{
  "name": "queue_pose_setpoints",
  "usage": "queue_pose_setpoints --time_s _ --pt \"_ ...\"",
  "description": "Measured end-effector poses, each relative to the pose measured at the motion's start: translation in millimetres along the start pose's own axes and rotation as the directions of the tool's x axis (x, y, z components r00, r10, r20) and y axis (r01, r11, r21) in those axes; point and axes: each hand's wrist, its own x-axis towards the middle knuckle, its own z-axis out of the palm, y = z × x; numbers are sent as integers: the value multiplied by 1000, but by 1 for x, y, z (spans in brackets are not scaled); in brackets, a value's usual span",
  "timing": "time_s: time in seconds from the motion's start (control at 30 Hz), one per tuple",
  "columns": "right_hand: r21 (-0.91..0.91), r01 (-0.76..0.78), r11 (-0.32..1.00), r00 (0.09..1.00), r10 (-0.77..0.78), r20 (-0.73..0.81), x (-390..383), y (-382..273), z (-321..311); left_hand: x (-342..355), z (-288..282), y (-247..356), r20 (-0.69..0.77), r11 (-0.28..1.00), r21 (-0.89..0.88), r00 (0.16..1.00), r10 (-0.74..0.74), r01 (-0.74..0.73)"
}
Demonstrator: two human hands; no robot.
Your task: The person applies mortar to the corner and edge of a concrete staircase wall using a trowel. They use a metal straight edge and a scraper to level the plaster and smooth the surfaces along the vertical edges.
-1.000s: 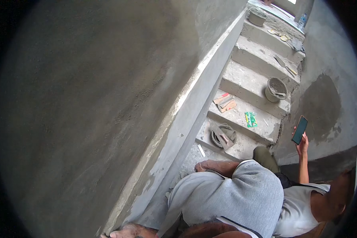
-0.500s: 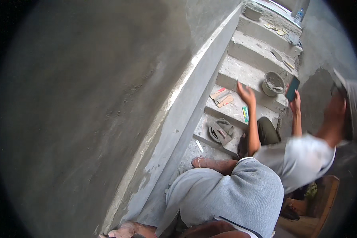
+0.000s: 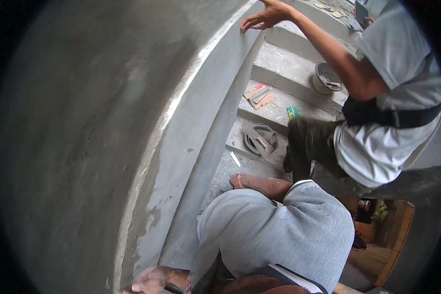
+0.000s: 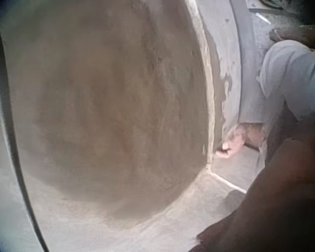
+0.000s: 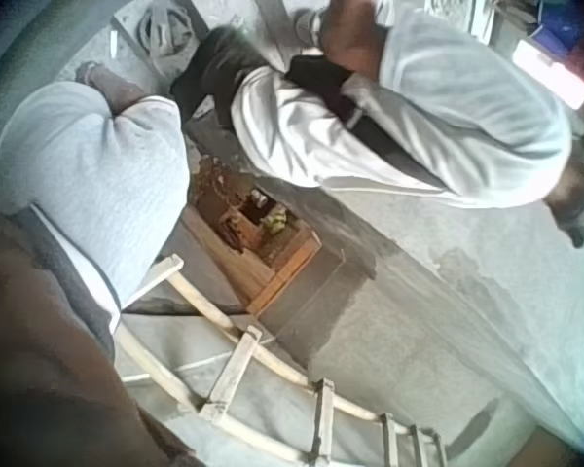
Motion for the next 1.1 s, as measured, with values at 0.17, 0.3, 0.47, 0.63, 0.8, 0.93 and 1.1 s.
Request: queue_pose_setpoints --time_s 0.17,0.3,0.47,0.63,0.8,0.93,1.1 --pt "271 -179 946 963 225 -151 -11 63 21 -35 38 59 374 882 -374 917 -141 288" --pt "444 -325 835 804 492 -335 -37 139 70 -48 73 104 758 629 -476 650 -61 615" --pt "665 -394 635 667 695 -269 -143 185 140 -82 113 160 918 629 -377 182 353 680" --pt "880 -456 137 323 946 21 -178 162 293 -144 137 237 747 691 -354 -255 615 630" --pt "934 -335 -123 114 979 170 -195 54 349 -214 143 300 396 767 -372 -659 640 523" --pt "851 -517 -91 331 896 297 -156 -7 370 -273 145 309 207 713 -484 -725 657 507" --pt "907 -378 -184 323 892 316 -131 -48 329 -327 145 314 -14 671 -534 -799 602 515"
